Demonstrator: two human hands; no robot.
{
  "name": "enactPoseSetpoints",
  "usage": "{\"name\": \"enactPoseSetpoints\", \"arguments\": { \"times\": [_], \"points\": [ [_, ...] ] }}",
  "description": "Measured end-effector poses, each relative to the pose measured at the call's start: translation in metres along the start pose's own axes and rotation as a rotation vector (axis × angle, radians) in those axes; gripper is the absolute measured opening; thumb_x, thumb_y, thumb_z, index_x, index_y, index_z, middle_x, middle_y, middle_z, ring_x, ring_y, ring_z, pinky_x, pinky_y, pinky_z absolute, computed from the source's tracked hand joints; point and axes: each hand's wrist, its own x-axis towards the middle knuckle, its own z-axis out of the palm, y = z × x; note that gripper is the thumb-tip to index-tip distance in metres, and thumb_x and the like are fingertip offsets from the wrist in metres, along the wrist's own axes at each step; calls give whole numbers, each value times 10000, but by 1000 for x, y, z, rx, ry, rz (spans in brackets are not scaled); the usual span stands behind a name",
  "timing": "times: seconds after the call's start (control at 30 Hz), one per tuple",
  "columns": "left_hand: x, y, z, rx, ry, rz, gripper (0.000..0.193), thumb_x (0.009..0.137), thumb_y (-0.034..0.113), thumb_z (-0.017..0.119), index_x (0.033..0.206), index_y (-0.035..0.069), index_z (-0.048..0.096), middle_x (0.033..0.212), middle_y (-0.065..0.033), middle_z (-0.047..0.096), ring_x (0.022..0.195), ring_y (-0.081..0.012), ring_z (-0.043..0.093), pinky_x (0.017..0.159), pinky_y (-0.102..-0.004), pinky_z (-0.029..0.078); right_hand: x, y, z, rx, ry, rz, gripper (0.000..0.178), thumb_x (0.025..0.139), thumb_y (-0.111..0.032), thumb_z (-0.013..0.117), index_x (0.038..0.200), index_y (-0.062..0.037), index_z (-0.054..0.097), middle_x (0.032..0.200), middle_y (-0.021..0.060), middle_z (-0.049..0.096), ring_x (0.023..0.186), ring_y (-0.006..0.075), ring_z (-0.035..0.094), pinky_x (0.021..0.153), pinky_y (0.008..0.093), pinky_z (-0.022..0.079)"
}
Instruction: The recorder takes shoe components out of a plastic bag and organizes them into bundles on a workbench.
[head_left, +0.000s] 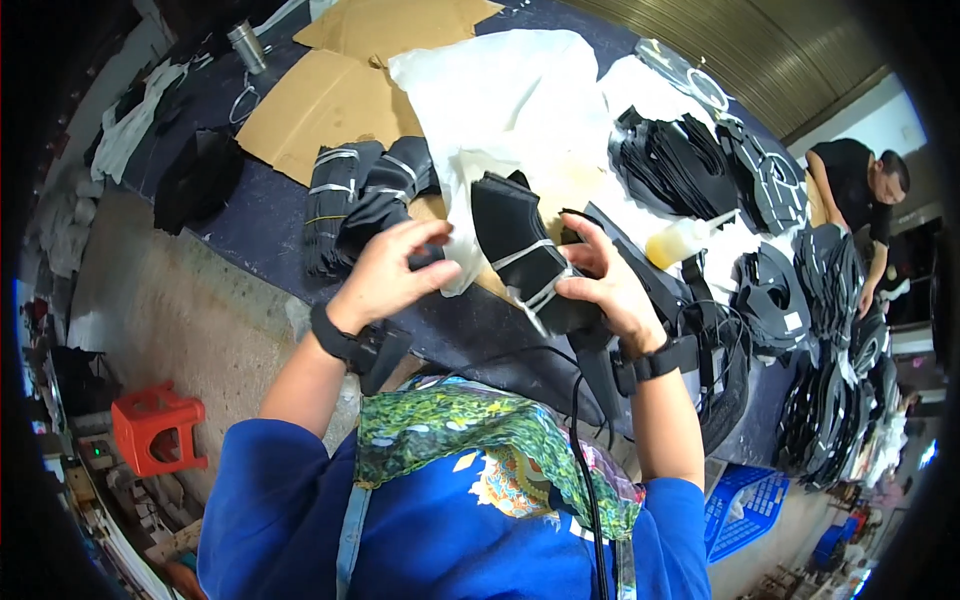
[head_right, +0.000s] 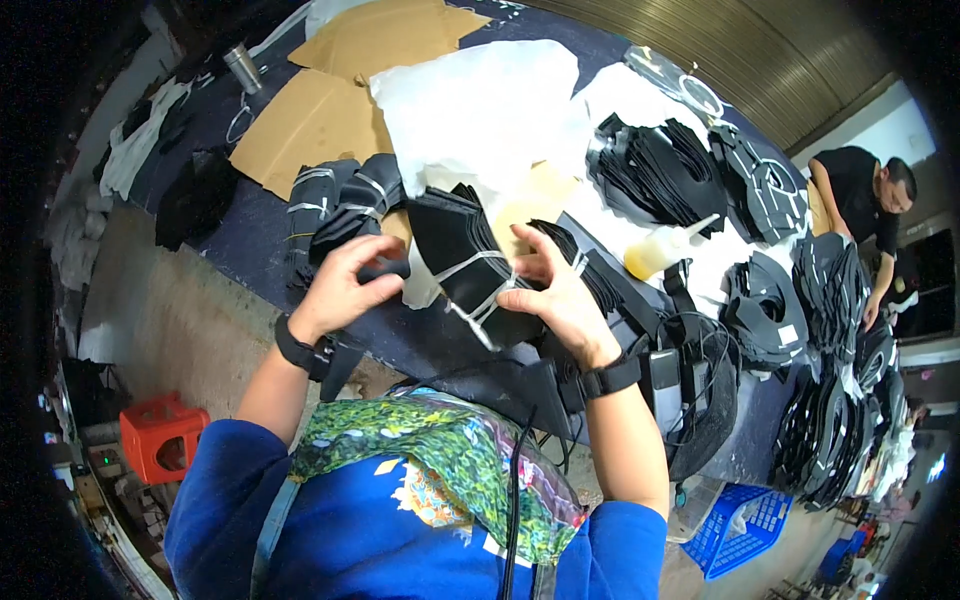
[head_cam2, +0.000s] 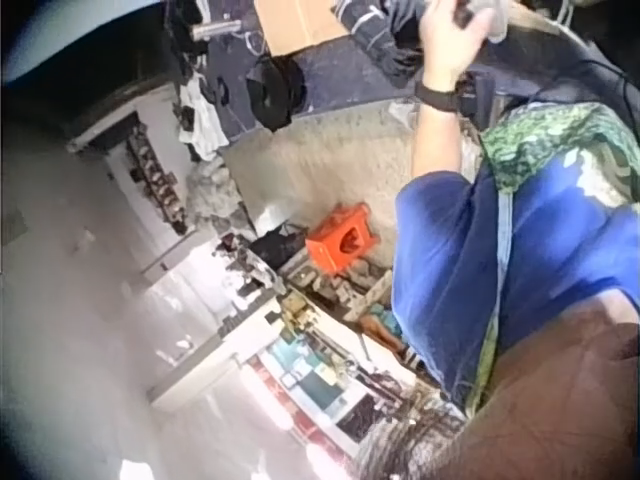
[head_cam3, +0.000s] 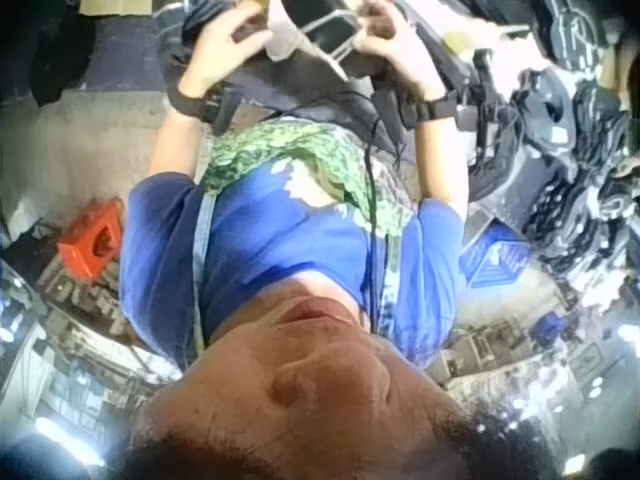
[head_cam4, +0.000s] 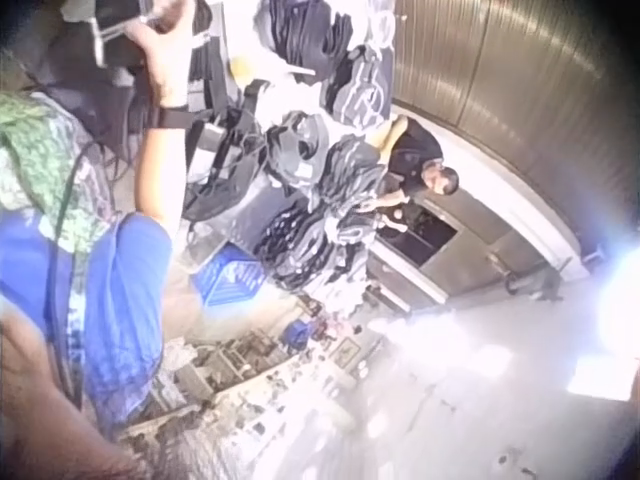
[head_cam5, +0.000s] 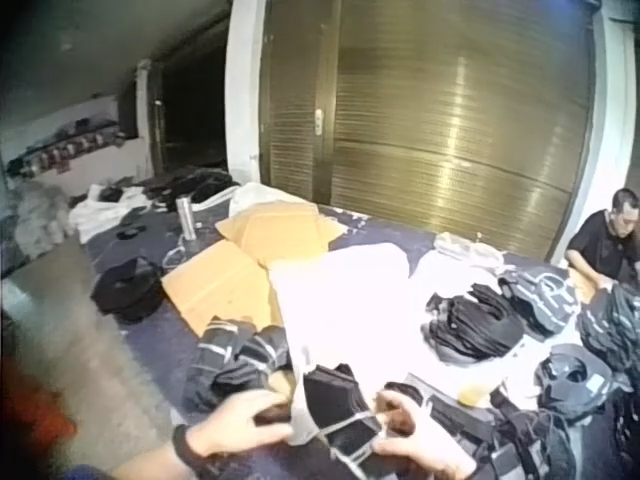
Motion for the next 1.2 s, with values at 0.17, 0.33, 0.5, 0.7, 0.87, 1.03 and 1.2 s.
{"name": "enactPoseSetpoints", "arguments": {
  "times": [0.17, 0.33, 0.5, 0.7, 0.87, 1.03, 1.2],
  "points": [
    [18, 27, 61, -818, -304, 58, 806, 739, 571, 522, 1256, -3, 292, 1197, -97, 423, 1119, -218, 383, 951, -321, 290, -30, 12, 9, 594, -90, 60, 562, 744, -127, 597, 1243, -25, 359, 1147, 72, 482, 987, 133, 479, 862, 247, 358],
    [35, 33, 91, -1431, -467, -427, 546, 774, 420, 571, 1142, 38, 443, 1104, -75, 519, 1029, -185, 490, 901, -360, 380, -48, 37, 5, 473, -9, 33, 531, 801, -199, 570, 1239, 2, 346, 1167, 86, 467, 1049, 159, 456, 898, 266, 347],
    [38, 39, 121, -1411, -425, -484, 317, 788, 295, 590, 982, 47, 551, 878, -48, 604, 777, -147, 592, 711, -306, 495, -68, 36, -4, -562, 473, -277, 386, 769, -135, 602, 1104, -1, 466, 1021, 93, 513, 965, 165, 488, 850, 272, 380],
    [39, 40, 136, -1286, -422, -466, 232, 798, 211, 585, 963, 48, 566, 884, -37, 602, 770, -108, 578, 685, -264, 479, -79, 24, -1, -274, 334, -189, 284, 716, -110, 649, 954, -4, 535, 738, 29, 544, 635, 96, 502, 612, 229, 430],
    [39, 48, 144, -1234, -362, -453, 207, 797, 194, 584, 942, 48, 568, 887, -25, 596, 789, -102, 571, 704, -265, 469, -82, 26, 2, -272, 426, -258, 67, 783, -62, 554, 781, 3, 534, 607, 10, 514, 558, 63, 470, 522, 203, 397],
    [45, 52, 145, -1471, -163, -607, 162, 792, 161, 566, 889, 32, 579, 800, -33, 607, 702, -125, 590, 637, -261, 498, -113, 18, -1, -217, 263, -249, 74, 758, -78, 548, 731, -10, 540, 603, 36, 516, 533, 108, 490, 510, 235, 393],
    [39, 64, 144, -1484, -141, -596, 193, 778, 155, 579, 882, -6, 569, 800, -69, 607, 668, -154, 606, 583, -294, 519, -134, 18, -14, -407, 207, -328, 112, 720, -123, 597, 697, -19, 559, 651, 84, 559, 635, 230, 535, 594, 310, 421]
  ]
}}
